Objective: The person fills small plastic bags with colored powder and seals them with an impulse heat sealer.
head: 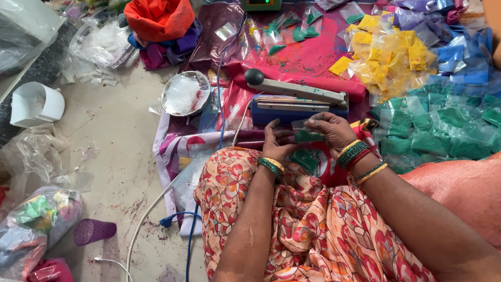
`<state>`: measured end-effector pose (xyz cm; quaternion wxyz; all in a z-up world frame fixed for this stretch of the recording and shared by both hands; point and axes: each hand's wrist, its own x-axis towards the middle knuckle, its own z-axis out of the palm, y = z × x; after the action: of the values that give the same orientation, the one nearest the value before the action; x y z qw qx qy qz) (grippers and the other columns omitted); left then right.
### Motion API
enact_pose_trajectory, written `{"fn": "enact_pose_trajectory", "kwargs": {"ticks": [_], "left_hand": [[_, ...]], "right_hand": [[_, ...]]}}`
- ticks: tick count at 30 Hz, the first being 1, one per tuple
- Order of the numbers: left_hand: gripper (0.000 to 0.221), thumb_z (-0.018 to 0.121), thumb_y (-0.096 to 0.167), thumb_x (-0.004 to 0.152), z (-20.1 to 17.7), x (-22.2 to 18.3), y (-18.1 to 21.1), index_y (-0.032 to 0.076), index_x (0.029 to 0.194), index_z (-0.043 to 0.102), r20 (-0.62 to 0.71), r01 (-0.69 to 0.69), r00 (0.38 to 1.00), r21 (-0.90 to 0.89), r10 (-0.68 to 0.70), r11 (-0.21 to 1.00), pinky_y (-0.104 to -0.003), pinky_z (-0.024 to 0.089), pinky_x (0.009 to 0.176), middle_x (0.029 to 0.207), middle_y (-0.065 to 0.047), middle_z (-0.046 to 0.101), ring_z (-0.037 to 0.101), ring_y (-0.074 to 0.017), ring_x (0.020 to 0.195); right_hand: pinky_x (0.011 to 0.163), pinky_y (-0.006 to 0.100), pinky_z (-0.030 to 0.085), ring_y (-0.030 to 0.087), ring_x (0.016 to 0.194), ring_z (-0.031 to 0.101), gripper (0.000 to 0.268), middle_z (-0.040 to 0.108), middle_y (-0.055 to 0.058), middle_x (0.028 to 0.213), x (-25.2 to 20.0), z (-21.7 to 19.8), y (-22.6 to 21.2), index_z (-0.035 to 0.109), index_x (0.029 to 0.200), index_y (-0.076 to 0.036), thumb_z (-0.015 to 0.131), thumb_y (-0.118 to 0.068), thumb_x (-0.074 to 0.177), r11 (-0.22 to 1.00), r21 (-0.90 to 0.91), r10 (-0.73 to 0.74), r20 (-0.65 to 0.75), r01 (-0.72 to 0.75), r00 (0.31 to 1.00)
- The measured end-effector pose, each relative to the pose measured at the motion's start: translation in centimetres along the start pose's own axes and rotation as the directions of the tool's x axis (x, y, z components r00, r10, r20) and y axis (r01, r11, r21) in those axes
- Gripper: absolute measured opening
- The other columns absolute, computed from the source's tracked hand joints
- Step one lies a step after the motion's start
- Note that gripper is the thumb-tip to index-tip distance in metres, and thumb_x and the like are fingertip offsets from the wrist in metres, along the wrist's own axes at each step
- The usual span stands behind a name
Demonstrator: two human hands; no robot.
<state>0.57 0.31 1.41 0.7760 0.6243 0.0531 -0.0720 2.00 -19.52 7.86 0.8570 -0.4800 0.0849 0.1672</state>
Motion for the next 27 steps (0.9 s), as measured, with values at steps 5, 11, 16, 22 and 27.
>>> {"fn": "enact_pose_trajectory", "kwargs": {"ticks": [5,11,16,22,27], "left_hand": [[0.074,0.083,0.004,0.078,-0.2,-0.1,0.2,0.011,0.141,0.046,0.055,-0.034,0.998,-0.063,0.038,0.997,-0.035,0.062,0.088,0.120,-0.012,0.070,0.069,-0.0217,0.109],[0.016,0.080,0.014,0.089,-0.2,0.0,-0.9,0.003,0.099,0.074,0.026,0.013,1.000,-0.165,-0.009,0.986,-0.031,0.059,0.075,0.092,-0.005,0.075,0.069,-0.0144,0.083],[0.013,0.080,0.014,0.091,-0.4,0.2,-1.6,0.003,0.095,0.074,-0.029,-0.082,0.996,-0.057,0.081,0.995,-0.026,0.056,0.071,0.087,-0.002,0.073,0.065,-0.0092,0.077],[0.014,0.080,0.015,0.090,-0.8,-0.3,-2.2,0.001,0.091,0.076,-0.133,-0.114,0.984,0.014,0.115,0.993,-0.023,0.051,0.066,0.080,-0.001,0.072,0.061,-0.0077,0.070],[0.017,0.080,0.017,0.089,-0.2,-1.0,-1.2,0.000,0.091,0.077,-0.214,-0.073,0.974,0.038,0.079,0.997,-0.023,0.052,0.062,0.077,0.000,0.073,0.062,-0.0077,0.067]], "right_hand": [[0.082,0.034,0.062,0.017,0.087,0.073,0.007,0.076,0.008,0.098,0.7,-0.9,0.8,0.070,0.100,-0.003,0.071,-0.007,0.094,1.000,-0.013,0.022,0.044,-0.021,0.999],[0.080,0.032,0.060,0.015,0.086,0.072,0.010,0.075,0.007,0.097,0.7,-0.5,1.7,0.069,0.101,-0.003,0.073,-0.009,0.093,0.994,-0.110,0.027,0.096,-0.017,0.995],[0.081,0.026,0.059,0.011,0.086,0.071,0.014,0.075,0.004,0.095,1.3,-1.1,3.4,0.071,0.101,-0.001,0.075,-0.007,0.089,0.948,-0.294,-0.063,0.193,0.119,0.979],[0.067,0.025,0.052,0.010,0.074,0.063,0.011,0.071,0.004,0.087,2.7,-2.6,5.8,0.071,0.099,0.000,0.076,-0.007,0.091,0.896,-0.433,-0.035,0.160,0.102,0.986],[0.066,0.024,0.055,0.009,0.073,0.065,0.010,0.073,0.004,0.084,2.6,-2.2,5.6,0.071,0.097,-0.001,0.074,-0.008,0.090,0.888,-0.455,0.011,0.169,0.068,0.986]]}}
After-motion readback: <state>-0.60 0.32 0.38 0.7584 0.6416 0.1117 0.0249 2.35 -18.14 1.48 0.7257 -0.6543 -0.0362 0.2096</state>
